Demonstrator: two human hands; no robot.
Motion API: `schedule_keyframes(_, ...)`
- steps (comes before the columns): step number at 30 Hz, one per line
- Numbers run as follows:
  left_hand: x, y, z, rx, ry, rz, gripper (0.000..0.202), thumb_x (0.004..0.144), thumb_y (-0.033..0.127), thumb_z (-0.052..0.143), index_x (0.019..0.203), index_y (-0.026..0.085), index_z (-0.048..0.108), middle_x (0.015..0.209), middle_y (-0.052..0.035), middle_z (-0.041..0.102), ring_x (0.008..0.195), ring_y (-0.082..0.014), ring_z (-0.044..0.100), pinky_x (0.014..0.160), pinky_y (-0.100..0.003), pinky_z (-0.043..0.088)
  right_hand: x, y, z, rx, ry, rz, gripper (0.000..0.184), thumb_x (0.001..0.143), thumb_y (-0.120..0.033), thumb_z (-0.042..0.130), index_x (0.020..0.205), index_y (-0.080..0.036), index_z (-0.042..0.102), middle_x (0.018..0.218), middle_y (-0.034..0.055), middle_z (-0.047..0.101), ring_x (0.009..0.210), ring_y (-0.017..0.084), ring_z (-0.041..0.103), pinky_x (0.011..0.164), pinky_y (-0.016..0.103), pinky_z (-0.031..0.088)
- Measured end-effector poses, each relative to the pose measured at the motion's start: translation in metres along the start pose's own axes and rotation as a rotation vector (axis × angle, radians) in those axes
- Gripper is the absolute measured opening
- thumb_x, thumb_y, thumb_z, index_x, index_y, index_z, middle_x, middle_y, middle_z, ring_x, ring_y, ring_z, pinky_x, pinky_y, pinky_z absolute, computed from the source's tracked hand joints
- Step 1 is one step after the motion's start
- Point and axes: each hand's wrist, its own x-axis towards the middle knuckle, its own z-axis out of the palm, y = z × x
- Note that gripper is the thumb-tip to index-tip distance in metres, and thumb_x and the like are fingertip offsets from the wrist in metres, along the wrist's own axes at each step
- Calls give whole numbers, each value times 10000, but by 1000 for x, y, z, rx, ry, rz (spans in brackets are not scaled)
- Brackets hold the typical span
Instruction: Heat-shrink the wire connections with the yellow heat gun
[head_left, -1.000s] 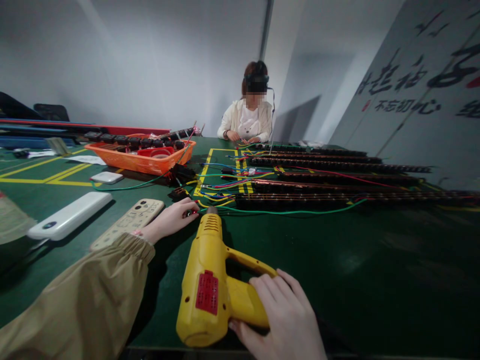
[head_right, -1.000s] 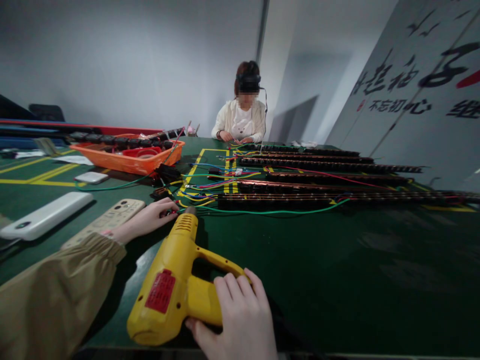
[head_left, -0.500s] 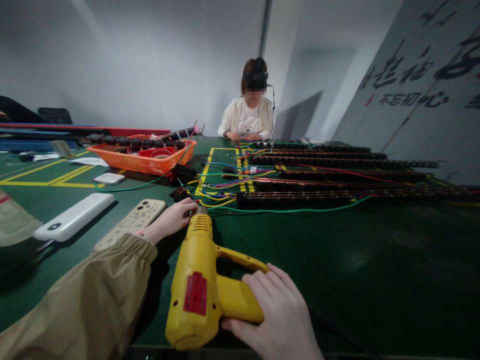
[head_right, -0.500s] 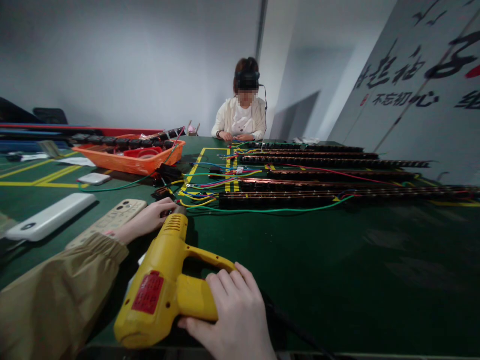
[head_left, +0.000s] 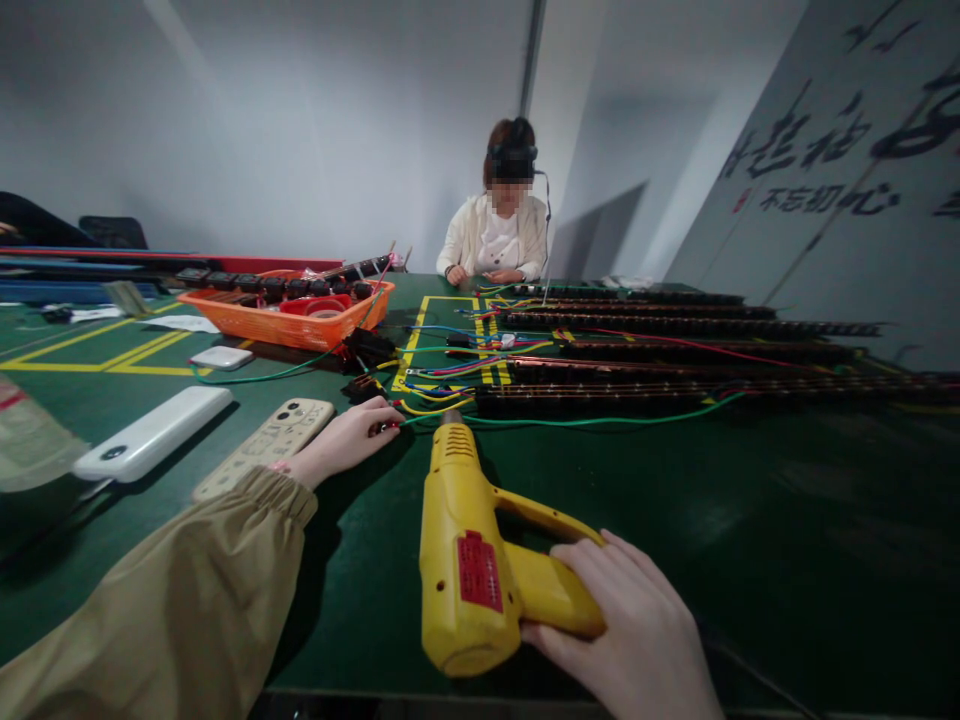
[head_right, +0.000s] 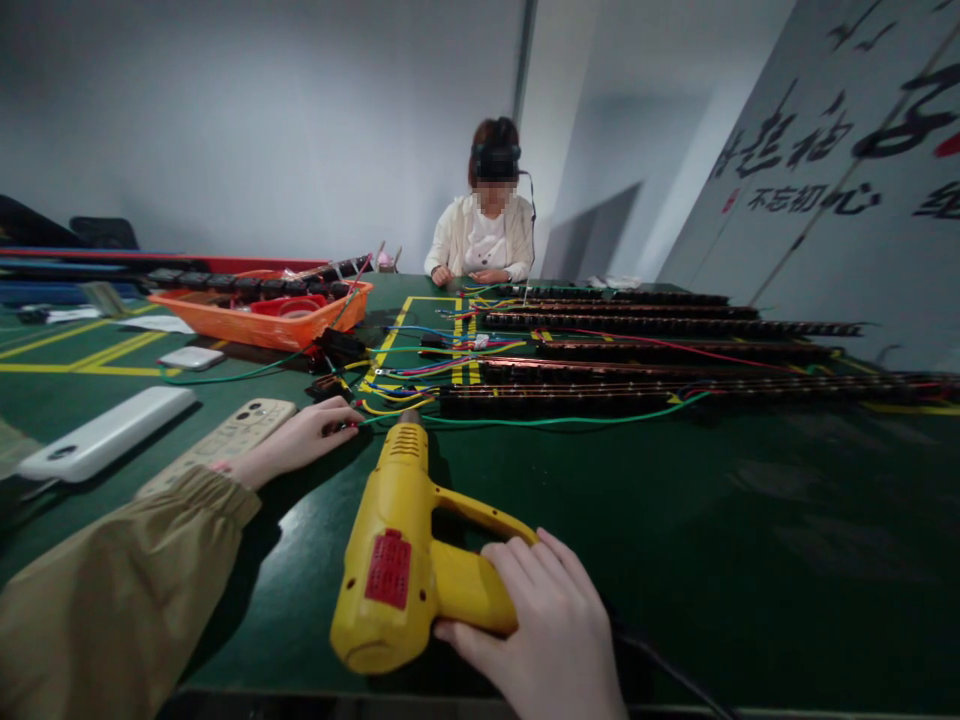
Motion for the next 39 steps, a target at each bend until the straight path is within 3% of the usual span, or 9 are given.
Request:
schedule_keyframes(6, 0, -2, 1, 10, -6, 5, 312, 889, 415, 443, 994, 198, 643, 961, -53, 574, 760, -154, 577, 659, -263, 453, -10, 21, -11, -212, 10, -101, 467, 626, -574, 712, 912, -229, 580, 823, -7, 687, 785, 226, 666, 801, 380, 488)
schedule_keyframes(17, 1, -1, 0, -7, -18, 10, 284, 893, 408, 435, 967, 202, 614, 968, -46, 570, 749, -147, 569, 651, -258, 437, -29, 34, -20, -372, 89, -79, 425, 683, -574, 634, 918, -225, 574, 802, 4, 688, 778, 247, 648, 703, 382, 469)
schedule_keyframes(30, 3, -1, 0, -14, -33, -39, 244, 874, 402, 466, 908, 192, 585, 930, -23, 547, 677, -124, 509, 644, -263, 399, -29, 30, -18, -412, 85, -120, 422, 730, -552, 582, 950, -194, 536, 821, 20, 673, 802, 234, 626, 822, 368, 398)
schedule_keyframes(39, 3, -2, 1, 3, -69, -5, 244, 896, 394, 431, 910, 197, 575, 943, -26, 547, 754, -142, 540, 680, -261, 400, -26, 10, -4, -215, 44, -54, 417, 727, -492, 671, 994, -196, 547, 863, 0, 661, 792, 177, 625, 932, 353, 338)
